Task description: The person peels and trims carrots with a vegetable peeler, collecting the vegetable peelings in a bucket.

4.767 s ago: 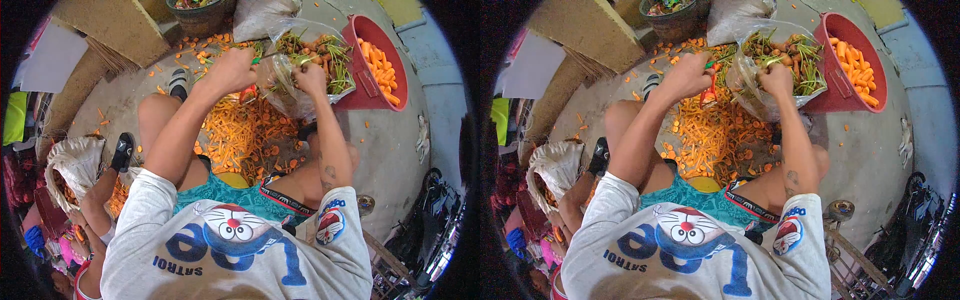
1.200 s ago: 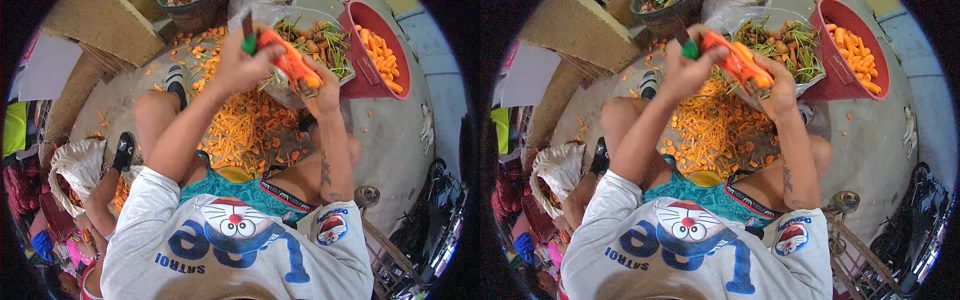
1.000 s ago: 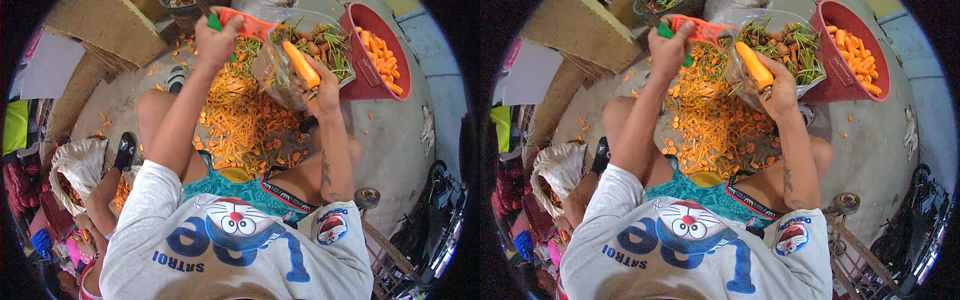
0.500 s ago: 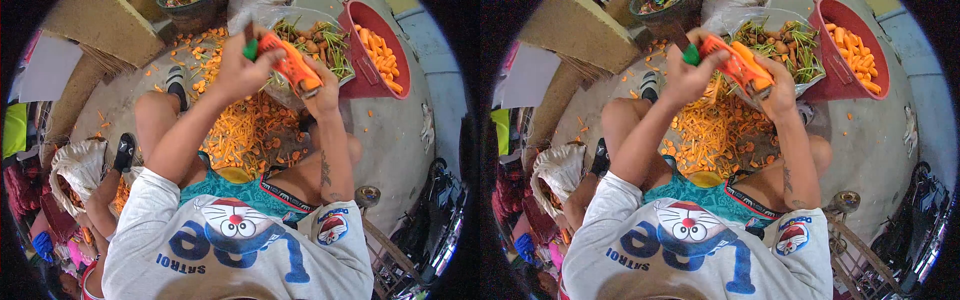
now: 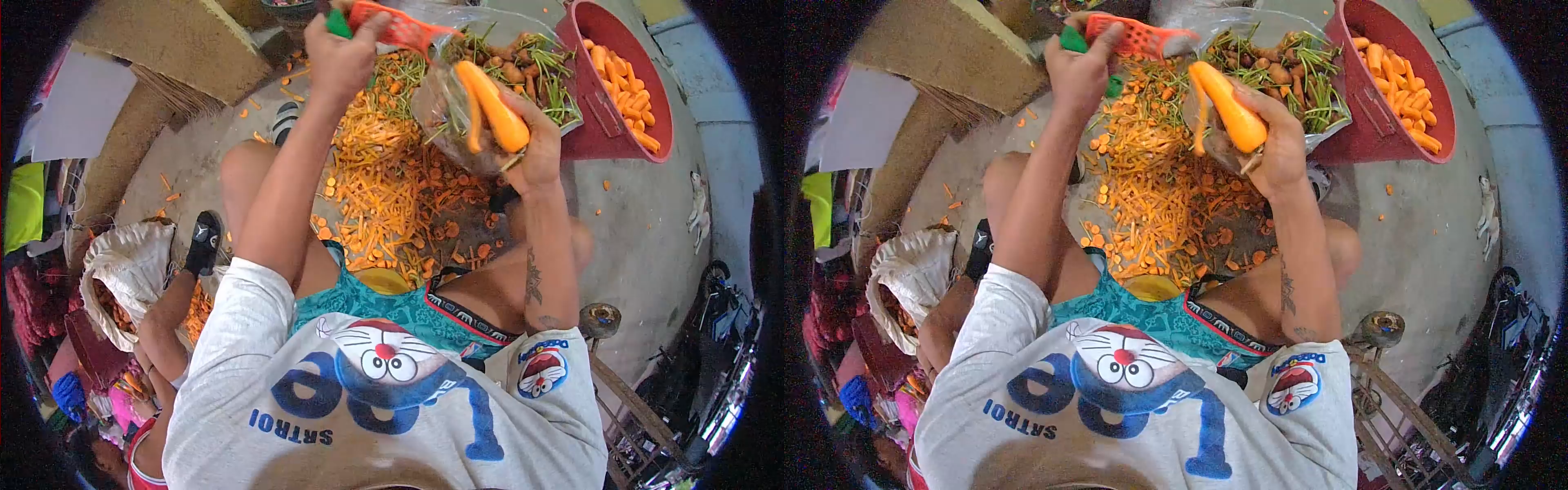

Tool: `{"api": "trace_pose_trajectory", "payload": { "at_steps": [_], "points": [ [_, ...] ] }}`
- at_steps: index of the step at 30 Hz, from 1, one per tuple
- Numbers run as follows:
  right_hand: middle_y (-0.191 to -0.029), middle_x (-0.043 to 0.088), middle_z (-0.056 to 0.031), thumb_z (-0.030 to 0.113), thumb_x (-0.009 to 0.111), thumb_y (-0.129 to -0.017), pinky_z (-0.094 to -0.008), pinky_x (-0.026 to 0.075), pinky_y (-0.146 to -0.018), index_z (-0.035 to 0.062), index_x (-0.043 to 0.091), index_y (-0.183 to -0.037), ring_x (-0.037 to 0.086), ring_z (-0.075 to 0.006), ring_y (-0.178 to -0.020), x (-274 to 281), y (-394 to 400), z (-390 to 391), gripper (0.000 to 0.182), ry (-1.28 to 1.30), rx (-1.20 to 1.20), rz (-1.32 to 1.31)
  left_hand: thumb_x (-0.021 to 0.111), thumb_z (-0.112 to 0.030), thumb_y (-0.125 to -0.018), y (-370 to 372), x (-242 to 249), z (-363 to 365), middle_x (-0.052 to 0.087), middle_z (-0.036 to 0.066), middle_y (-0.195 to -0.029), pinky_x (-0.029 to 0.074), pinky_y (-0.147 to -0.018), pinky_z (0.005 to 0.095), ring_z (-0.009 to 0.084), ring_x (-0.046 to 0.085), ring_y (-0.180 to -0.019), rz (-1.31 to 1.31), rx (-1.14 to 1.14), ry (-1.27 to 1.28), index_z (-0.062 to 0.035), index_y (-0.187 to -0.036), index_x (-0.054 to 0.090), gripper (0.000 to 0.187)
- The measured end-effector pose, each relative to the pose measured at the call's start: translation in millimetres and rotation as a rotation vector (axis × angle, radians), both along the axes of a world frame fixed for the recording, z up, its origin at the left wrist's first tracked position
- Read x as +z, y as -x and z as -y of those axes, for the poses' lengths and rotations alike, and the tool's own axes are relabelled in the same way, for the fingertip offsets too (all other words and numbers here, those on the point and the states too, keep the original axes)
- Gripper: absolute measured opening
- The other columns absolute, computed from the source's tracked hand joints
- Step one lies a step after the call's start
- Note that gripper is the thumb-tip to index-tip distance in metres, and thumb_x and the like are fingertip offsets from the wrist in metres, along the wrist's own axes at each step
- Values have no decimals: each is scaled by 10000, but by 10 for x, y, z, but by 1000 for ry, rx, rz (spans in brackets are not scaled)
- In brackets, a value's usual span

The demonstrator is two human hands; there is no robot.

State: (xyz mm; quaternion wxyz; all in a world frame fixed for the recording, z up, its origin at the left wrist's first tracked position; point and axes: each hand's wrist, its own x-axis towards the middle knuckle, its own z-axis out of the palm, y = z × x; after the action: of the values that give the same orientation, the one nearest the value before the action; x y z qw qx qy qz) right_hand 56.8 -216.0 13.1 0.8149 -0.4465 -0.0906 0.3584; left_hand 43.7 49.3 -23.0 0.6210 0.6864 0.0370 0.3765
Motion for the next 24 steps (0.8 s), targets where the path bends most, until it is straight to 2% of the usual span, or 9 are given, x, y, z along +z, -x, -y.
{"api": "trace_pose_trajectory", "payload": {
  "at_steps": [3,5,7,9,13,16,18,21,24],
  "points": [
    [-1073,682,-88,253,511,-1001,-283,550,-641,-43,549,-1368,646,-149,-754,-266,-202,104,473,-164,112,-36,761,-141,-919,123,60,209,646,-25,-748,508,-577,245,73,620,-654,-92,-26,99,-37,-994,638,178],
    [-1119,688,-110,244,505,-1001,-297,570,-757,-54,559,-1352,677,-172,-867,-284,-205,74,463,-305,169,-84,753,-137,-925,213,59,529,659,-18,-762,506,-578,244,72,624,-662,-80,-38,-37,-31,-996,638,172],
    [-1191,681,-135,236,510,-995,-319,551,-910,-68,558,-1349,678,-197,-1021,-68,-25,-49,469,54,-166,15,755,-125,-922,228,39,647,669,-10,-779,510,-574,246,70,622,-656,210,-225,-249,-29,-1000,634,173],
    [-1254,664,-149,231,524,-987,-332,508,-1012,-76,557,-1352,652,-213,-1132,-25,0,3,478,64,-103,85,760,-101,-915,245,106,417,679,-3,-801,530,-622,253,77,635,-692,22,-248,-80,-29,-995,641,161],
    [-1265,659,-136,229,533,-984,-331,521,-983,-73,549,-1367,662,-208,-1100,-274,-211,152,488,-188,110,-81,762,-138,-919,68,67,138,680,-10,-820,524,-689,256,74,626,-757,-10,-31,198,-47,-972,664,144],
    [-1214,675,-117,233,540,-983,-325,541,-929,-68,559,-1358,668,-188,-1046,-254,-187,132,481,-210,58,-134,780,-138,-904,321,129,622,685,-1,-833,518,-681,261,75,621,-748,45,-160,-151,-46,-987,660,173],
    [-1110,688,-88,246,547,-985,-289,549,-783,-50,578,-1344,656,-144,-932,-49,-3,-9,466,68,-160,44,773,-134,-910,290,142,629,686,1,-836,518,-677,258,74,620,-743,41,-179,-153,-44,-987,659,164],
    [-1040,665,-94,272,510,-1008,-273,473,-623,-37,548,-1362,597,-152,-769,-89,-43,41,472,56,-29,51,748,-130,-931,80,44,303,687,1,-839,509,-657,242,67,612,-726,71,-111,-69,-44,-995,660,139],
    [-1056,663,-101,254,526,-998,-279,518,-689,-45,555,-1343,631,-157,-834,-156,-118,105,457,-18,47,16,778,-80,-882,24,-7,99,689,16,-765,534,-690,280,83,639,-724,18,11,100,-35,-950,658,145]
  ]
}}
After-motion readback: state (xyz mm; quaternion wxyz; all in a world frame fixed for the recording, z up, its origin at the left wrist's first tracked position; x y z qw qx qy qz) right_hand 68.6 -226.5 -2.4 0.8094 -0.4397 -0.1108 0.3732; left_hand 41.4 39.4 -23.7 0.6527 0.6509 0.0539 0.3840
